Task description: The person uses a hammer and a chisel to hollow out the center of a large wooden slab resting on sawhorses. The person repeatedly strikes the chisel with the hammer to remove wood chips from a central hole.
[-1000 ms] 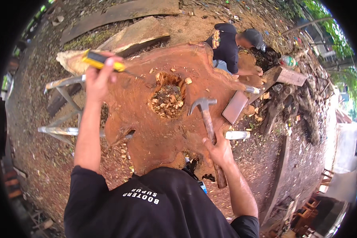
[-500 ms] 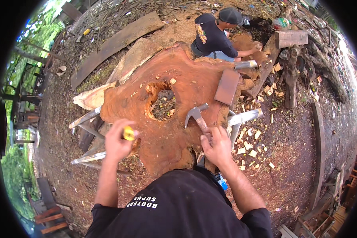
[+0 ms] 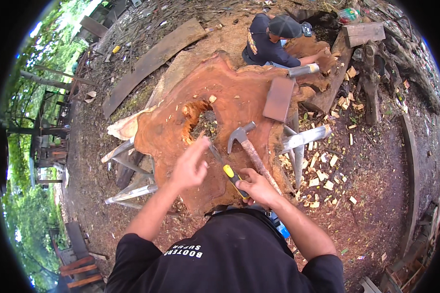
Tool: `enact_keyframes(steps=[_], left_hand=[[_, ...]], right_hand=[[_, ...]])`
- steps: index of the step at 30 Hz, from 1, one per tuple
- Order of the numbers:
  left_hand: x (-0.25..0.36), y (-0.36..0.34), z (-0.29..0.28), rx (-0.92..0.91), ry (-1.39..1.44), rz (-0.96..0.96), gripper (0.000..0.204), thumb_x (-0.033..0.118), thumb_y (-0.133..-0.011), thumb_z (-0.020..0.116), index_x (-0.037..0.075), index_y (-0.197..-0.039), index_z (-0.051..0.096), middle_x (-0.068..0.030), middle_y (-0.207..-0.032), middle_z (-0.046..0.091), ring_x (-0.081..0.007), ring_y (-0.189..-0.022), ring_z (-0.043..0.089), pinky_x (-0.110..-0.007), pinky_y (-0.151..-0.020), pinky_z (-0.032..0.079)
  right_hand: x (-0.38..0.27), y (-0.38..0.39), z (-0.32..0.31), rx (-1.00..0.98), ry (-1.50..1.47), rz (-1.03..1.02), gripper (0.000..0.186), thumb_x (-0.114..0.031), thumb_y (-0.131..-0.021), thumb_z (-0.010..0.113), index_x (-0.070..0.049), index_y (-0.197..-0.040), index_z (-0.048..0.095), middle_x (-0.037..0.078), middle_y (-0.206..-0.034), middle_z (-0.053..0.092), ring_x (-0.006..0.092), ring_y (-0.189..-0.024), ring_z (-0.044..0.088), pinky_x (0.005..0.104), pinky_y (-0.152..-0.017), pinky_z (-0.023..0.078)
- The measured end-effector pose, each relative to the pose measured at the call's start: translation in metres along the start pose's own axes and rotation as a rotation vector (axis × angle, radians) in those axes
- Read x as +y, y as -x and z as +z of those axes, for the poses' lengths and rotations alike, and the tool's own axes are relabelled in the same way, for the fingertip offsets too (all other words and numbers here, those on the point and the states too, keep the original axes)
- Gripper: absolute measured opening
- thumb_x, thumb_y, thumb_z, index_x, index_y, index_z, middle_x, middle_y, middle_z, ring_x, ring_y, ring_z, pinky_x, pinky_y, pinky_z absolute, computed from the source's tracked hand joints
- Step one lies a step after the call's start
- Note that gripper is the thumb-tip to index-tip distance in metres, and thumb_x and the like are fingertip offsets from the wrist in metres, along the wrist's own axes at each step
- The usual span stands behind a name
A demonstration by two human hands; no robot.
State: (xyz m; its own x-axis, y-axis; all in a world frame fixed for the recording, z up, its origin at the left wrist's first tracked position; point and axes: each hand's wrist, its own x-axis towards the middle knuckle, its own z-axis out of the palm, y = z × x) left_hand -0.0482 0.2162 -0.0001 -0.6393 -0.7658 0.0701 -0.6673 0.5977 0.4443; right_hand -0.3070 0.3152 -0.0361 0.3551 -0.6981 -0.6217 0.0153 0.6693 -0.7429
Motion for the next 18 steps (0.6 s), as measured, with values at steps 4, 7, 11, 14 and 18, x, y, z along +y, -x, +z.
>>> enact_keyframes(steps=[4,7,11,14,18], left_hand=[[-0.134,0.006,0.021,0.172,-0.308,-0.717,0.076,0.041,-0.099,0.054,-0.007,-0.152,0.029,-0.0277,-0.161,0.026,-0.0396,-0.151,0.025,-0.047,-0.125,0.021],[-0.137,-0.028,0.032,0.081,-0.315,-0.91,0.085,0.051,-0.1,0.047,-0.01,-0.154,0.022,-0.0298,-0.163,0.017,-0.0385,-0.154,0.013,-0.05,-0.126,0.011],[-0.098,-0.072,0.056,-0.059,-0.388,-0.555,0.084,0.05,-0.1,0.047,-0.005,-0.157,0.018,-0.0233,-0.166,0.013,-0.0363,-0.155,0.012,-0.048,-0.126,0.009],[-0.088,-0.083,0.064,-0.06,-0.343,-0.386,0.079,0.044,-0.1,0.048,-0.004,-0.157,0.02,-0.0232,-0.166,0.014,-0.0352,-0.155,0.013,-0.047,-0.127,0.009],[-0.161,-0.085,0.031,0.212,-0.318,-0.816,0.072,0.042,-0.104,0.034,-0.003,-0.158,0.02,-0.024,-0.166,0.015,-0.0368,-0.155,0.012,-0.048,-0.127,0.008]], right_hand=[[0.012,0.005,0.008,-0.044,-0.073,0.065,0.054,-0.024,-0.098,0.056,0.001,-0.144,0.042,0.01,-0.088,0.067,0.0159,-0.062,0.065,0.0295,-0.052,0.053],[0.015,0.008,0.012,-0.048,-0.091,0.071,0.051,-0.023,-0.098,0.052,0.001,-0.142,0.043,0.01,-0.087,0.067,0.0156,-0.062,0.064,0.0291,-0.053,0.053],[0.017,0.008,0.015,-0.028,-0.113,0.089,0.05,-0.022,-0.098,0.052,0.001,-0.141,0.045,0.01,-0.087,0.067,0.0149,-0.062,0.064,0.0294,-0.053,0.053],[0.018,0.011,0.012,-0.012,-0.122,0.091,0.048,-0.023,-0.099,0.052,0.0,-0.14,0.045,0.009,-0.087,0.067,0.0143,-0.063,0.064,0.0293,-0.053,0.053],[0.013,0.012,0.008,0.011,-0.119,0.071,0.045,-0.023,-0.099,0.052,0.0,-0.138,0.049,0.008,-0.088,0.068,0.0132,-0.064,0.064,0.0287,-0.055,0.054]])
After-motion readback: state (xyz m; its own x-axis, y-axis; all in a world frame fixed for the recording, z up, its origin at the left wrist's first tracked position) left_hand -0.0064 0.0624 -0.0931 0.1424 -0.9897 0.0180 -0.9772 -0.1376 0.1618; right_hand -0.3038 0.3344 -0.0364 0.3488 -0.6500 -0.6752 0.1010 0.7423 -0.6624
